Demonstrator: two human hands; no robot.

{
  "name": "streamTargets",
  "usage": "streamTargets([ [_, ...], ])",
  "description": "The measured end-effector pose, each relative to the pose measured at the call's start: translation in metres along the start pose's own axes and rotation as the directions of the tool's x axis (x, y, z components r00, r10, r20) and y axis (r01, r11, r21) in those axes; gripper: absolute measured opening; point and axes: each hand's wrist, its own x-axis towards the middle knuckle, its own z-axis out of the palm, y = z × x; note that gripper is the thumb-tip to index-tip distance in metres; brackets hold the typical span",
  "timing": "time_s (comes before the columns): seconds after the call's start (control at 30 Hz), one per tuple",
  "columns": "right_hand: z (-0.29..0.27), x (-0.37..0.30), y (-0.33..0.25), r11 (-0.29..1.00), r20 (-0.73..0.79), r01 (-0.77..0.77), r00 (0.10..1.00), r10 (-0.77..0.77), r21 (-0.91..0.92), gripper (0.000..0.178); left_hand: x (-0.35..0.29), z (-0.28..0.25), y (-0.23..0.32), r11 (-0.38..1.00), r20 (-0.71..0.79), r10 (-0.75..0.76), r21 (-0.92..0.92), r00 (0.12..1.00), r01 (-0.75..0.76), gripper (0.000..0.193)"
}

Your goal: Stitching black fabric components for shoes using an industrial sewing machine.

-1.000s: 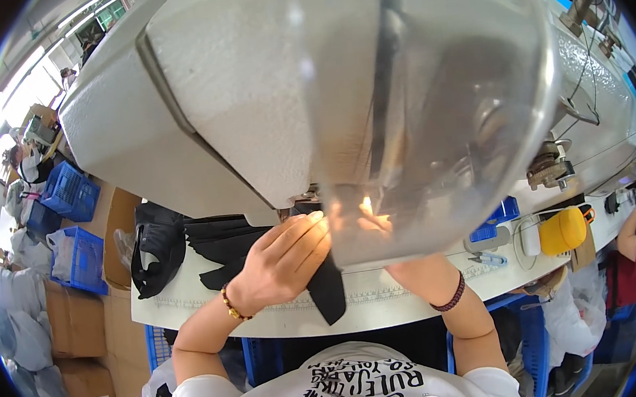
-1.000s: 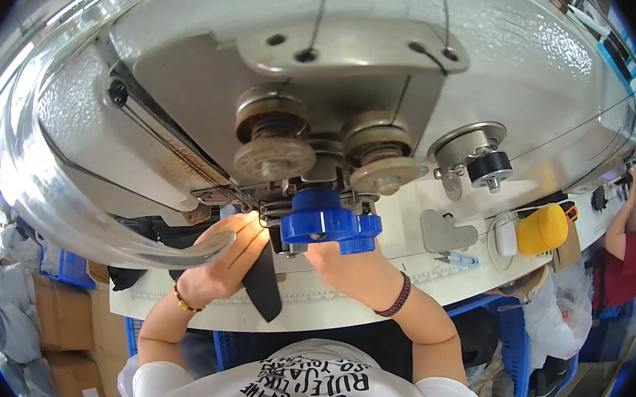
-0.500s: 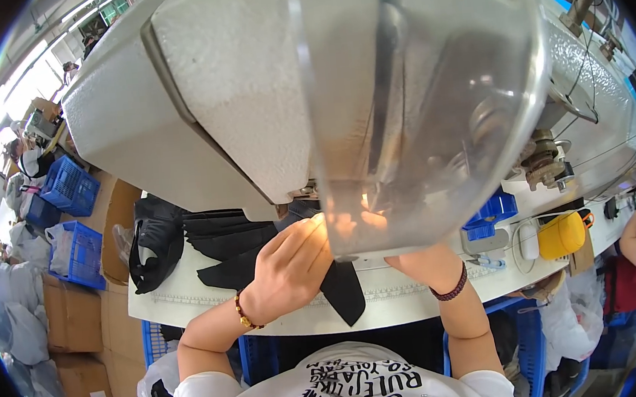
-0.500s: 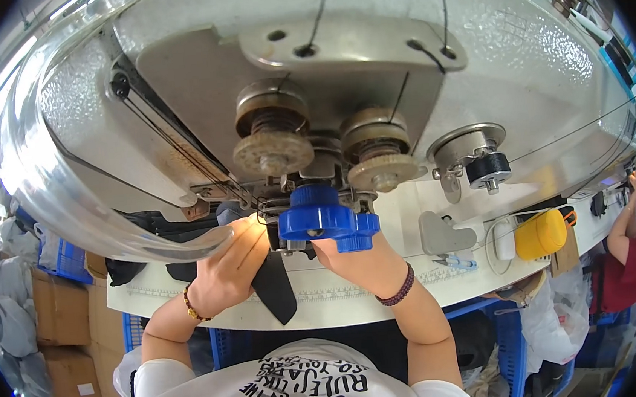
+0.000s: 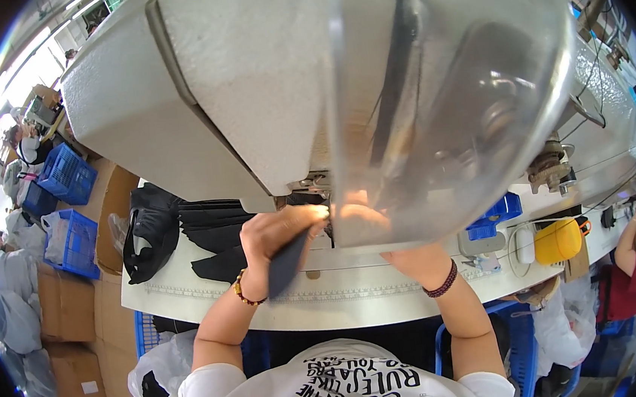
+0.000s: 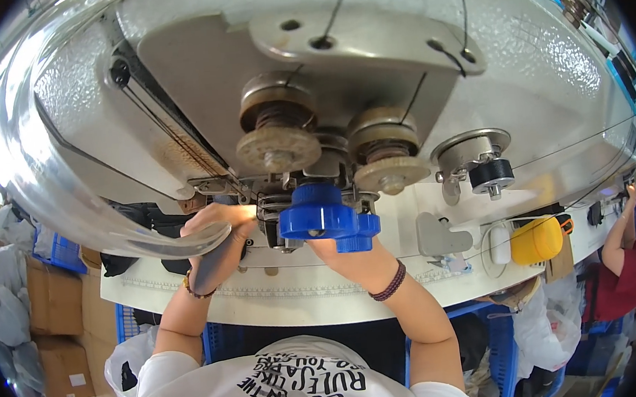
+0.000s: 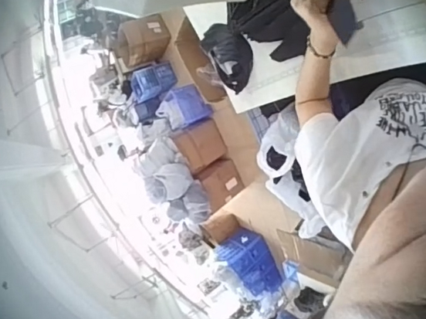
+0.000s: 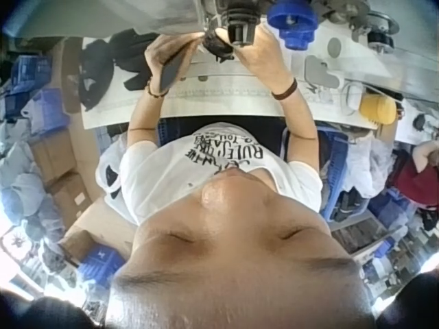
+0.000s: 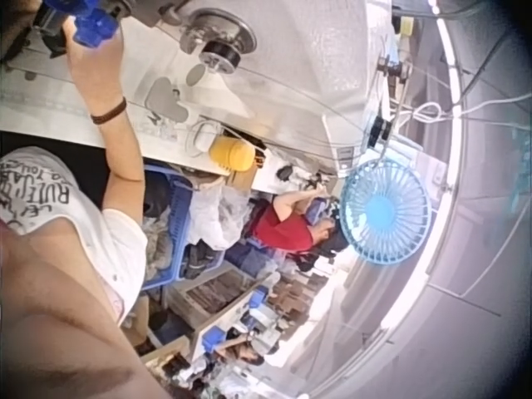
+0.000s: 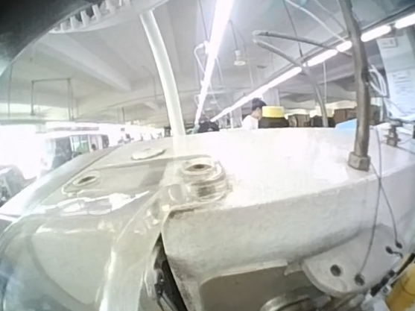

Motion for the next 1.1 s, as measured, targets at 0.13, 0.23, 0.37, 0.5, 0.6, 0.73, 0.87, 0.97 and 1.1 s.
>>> streamTargets([
  [0.13,0.001,0.0,-0.001,0.998,-0.068,0.035,0.997,-0.039,-0.056,0.033,0.007,-0.015,-0.001,0.83,0.34,0.405,0.254,0.849,-0.497,0.024],
  [0.23,0.002,0.0,-0.001,0.996,-0.079,0.057,0.995,-0.062,-0.066,0.032,0.011,-0.017,0.003,0.777,0.418,0.434,0.275,0.798,-0.566,0.018],
  [0.37,0.003,-0.002,-0.001,0.991,-0.066,0.063,0.995,-0.072,-0.12,0.032,0.014,-0.014,0.007,0.74,0.369,0.485,0.31,0.793,-0.597,0.009],
  [0.5,0.002,-0.003,0.005,0.988,-0.031,0.088,0.995,-0.093,-0.129,0.036,0.013,-0.014,0.01,0.713,0.386,0.483,0.347,0.786,-0.609,0.01],
  [0.6,0.001,-0.002,0.012,0.994,-0.015,0.088,0.996,-0.09,-0.071,0.036,0.011,-0.012,0.015,0.702,0.413,0.465,0.368,0.783,-0.61,0.015],
  [0.73,-0.003,-0.005,0.02,0.998,0.087,0.026,0.996,-0.031,0.054,0.034,0.01,-0.009,0.021,0.655,0.46,0.41,0.453,0.788,-0.605,0.029],
  [0.87,-0.003,-0.01,0.021,0.999,0.064,0.036,0.997,-0.037,0.005,0.031,0.014,-0.013,0.024,0.673,0.479,0.392,0.433,0.786,-0.599,0.031],
  [0.97,0.0,-0.008,0.022,0.998,0.092,0.048,0.995,-0.045,-0.029,0.026,0.02,-0.015,0.021,0.728,0.471,0.378,0.381,0.797,-0.57,0.031],
  [1.1,0.006,-0.007,0.02,0.999,0.082,0.024,0.996,-0.027,0.032,0.027,0.023,-0.02,0.014,0.778,0.454,0.372,0.322,0.81,-0.539,0.03],
])
